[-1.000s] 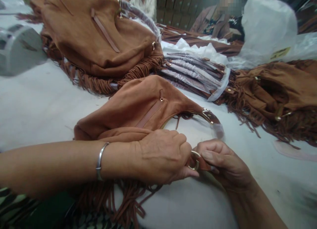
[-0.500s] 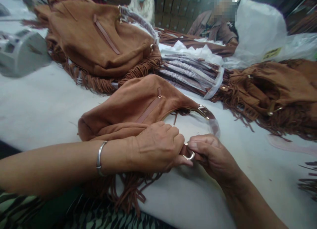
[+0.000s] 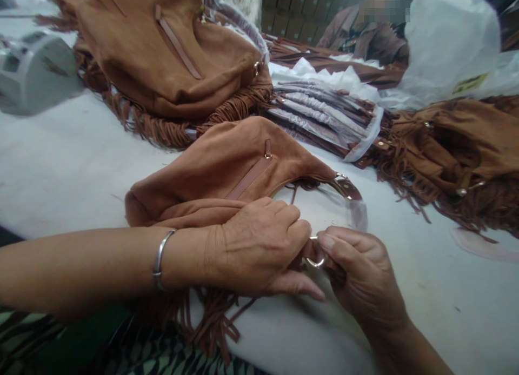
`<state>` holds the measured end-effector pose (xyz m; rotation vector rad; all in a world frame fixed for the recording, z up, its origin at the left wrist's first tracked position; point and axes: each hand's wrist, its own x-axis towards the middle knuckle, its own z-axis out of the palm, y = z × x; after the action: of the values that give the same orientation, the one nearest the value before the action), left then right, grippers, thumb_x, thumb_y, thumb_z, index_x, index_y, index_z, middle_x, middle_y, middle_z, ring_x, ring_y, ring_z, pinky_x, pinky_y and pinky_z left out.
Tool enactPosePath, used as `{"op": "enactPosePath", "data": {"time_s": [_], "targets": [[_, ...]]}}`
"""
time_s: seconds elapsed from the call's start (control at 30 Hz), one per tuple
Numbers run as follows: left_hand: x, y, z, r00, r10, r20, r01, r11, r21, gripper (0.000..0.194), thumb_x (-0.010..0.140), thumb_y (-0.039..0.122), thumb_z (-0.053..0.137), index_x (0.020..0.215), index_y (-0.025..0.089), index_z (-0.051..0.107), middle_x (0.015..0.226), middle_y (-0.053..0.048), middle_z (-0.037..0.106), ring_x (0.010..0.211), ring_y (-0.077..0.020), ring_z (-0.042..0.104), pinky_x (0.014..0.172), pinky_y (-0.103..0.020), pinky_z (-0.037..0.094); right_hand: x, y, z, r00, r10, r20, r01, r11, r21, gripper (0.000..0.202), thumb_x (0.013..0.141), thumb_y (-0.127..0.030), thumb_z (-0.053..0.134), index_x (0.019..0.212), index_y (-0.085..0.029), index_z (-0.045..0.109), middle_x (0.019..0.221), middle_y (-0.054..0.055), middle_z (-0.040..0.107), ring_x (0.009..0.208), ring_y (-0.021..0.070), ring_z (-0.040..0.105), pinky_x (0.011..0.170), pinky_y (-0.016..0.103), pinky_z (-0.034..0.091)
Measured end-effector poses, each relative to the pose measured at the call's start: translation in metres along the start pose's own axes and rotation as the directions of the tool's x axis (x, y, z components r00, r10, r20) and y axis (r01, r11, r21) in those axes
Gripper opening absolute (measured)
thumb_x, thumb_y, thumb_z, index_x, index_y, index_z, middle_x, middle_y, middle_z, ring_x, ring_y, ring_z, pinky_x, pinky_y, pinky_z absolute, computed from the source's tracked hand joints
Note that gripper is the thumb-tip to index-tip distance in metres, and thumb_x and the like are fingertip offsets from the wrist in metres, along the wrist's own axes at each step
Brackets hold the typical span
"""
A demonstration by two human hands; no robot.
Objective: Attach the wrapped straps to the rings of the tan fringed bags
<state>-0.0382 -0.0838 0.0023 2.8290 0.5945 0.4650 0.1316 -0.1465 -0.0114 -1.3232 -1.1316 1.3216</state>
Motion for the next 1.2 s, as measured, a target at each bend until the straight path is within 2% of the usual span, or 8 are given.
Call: {"op": "enactPosePath", "data": {"time_s": [0.3,0.5,0.67,0.77,0.87,1.0,1.07,1.2], "targets": [[-0.001,0.0,0.004,0.996,0.03,-0.087,-0.035,0.997,-0.062,0.049,0.086,0.059,0.037,0.075,0.015,0.056,0.069,-0.004,0.053,0.061,-0.0159,0.045,0.06,-0.031,0.037,-0.005,0.001,-0.002,1.0,-0.023,-0.011,0.023,1.0,-0.003,0.036,0.08,-0.035,0.06,0.051,-0.017,0.049,0.047,-0.004,0.036,0.044,0.0089,0.032,0.041,0.024,0.025],[-0.003,0.013,0.004,0.983,-0.159,-0.089,0.143,0.976,-0.162,0.041,0.087,0.048,0.041,0.082,0.012,0.059,0.075,-0.007,0.055,0.07,-0.0191,0.05,0.064,-0.033,0.041,-0.007,-0.001,0.009,0.987,-0.066,-0.149,0.066,0.998,-0.006,0.037,0.081,-0.033,0.06,0.05,-0.017,0.047,0.049,-0.004,0.035,0.046,0.0091,0.031,0.041,0.023,0.026],[-0.004,0.014,0.005,0.973,-0.203,-0.107,0.175,0.958,-0.227,0.039,0.086,0.045,0.045,0.09,0.01,0.06,0.079,-0.008,0.056,0.076,-0.0204,0.051,0.07,-0.035,0.044,-0.013,-0.001,0.02,0.953,-0.141,-0.268,0.107,0.985,-0.137,0.035,0.083,-0.033,0.058,0.053,-0.016,0.052,0.051,-0.001,0.041,0.047,0.0098,0.035,0.041,0.024,0.025],[-0.003,0.01,0.004,0.983,-0.163,-0.083,0.147,0.974,-0.173,0.039,0.087,0.046,0.041,0.089,0.012,0.059,0.079,-0.008,0.055,0.073,-0.0197,0.05,0.066,-0.034,0.042,-0.011,-0.002,0.015,0.958,-0.146,-0.249,0.103,0.978,-0.179,0.035,0.084,-0.033,0.057,0.053,-0.016,0.051,0.052,-0.001,0.042,0.047,0.0097,0.035,0.041,0.024,0.026],[-0.003,0.005,0.005,0.993,-0.109,-0.041,0.103,0.986,-0.134,0.045,0.085,0.056,0.04,0.088,0.016,0.058,0.076,-0.005,0.053,0.067,-0.0178,0.048,0.061,-0.032,0.04,-0.003,-0.005,0.001,0.996,-0.054,-0.072,0.042,0.987,-0.152,0.038,0.083,-0.036,0.058,0.052,-0.017,0.048,0.049,-0.003,0.036,0.046,0.0087,0.033,0.041,0.023,0.025],[-0.001,0.002,0.009,0.995,-0.047,-0.087,0.04,0.996,-0.079,0.047,0.086,0.059,0.038,0.083,0.016,0.057,0.074,-0.004,0.052,0.064,-0.0162,0.046,0.06,-0.03,0.038,0.009,-0.006,-0.012,0.992,0.026,0.123,-0.007,0.988,-0.152,0.044,0.082,-0.041,0.058,0.048,-0.016,0.047,0.046,-0.003,0.038,0.044,0.007,0.032,0.039,0.022,0.025],[0.0,0.002,0.01,0.997,0.007,-0.077,-0.011,0.998,-0.057,0.042,0.089,0.052,0.038,0.08,0.015,0.056,0.075,-0.004,0.054,0.066,-0.0163,0.046,0.062,-0.03,0.038,0.011,-0.007,-0.012,0.997,0.028,0.07,-0.016,0.987,-0.163,0.045,0.084,-0.044,0.055,0.05,-0.015,0.048,0.045,-0.003,0.041,0.042,0.0063,0.034,0.039,0.02,0.027],[0.003,-0.002,0.014,0.995,0.098,-0.018,-0.098,0.994,-0.055,0.041,0.09,0.049,0.038,0.079,0.013,0.055,0.078,-0.006,0.056,0.067,-0.0171,0.048,0.063,-0.031,0.041,0.013,-0.008,-0.005,0.996,0.076,-0.048,-0.081,0.991,-0.11,0.028,0.084,-0.043,0.055,0.076,-0.017,0.054,0.045,-0.008,0.041,0.038,0.0049,0.035,0.036,0.016,0.027]]}}
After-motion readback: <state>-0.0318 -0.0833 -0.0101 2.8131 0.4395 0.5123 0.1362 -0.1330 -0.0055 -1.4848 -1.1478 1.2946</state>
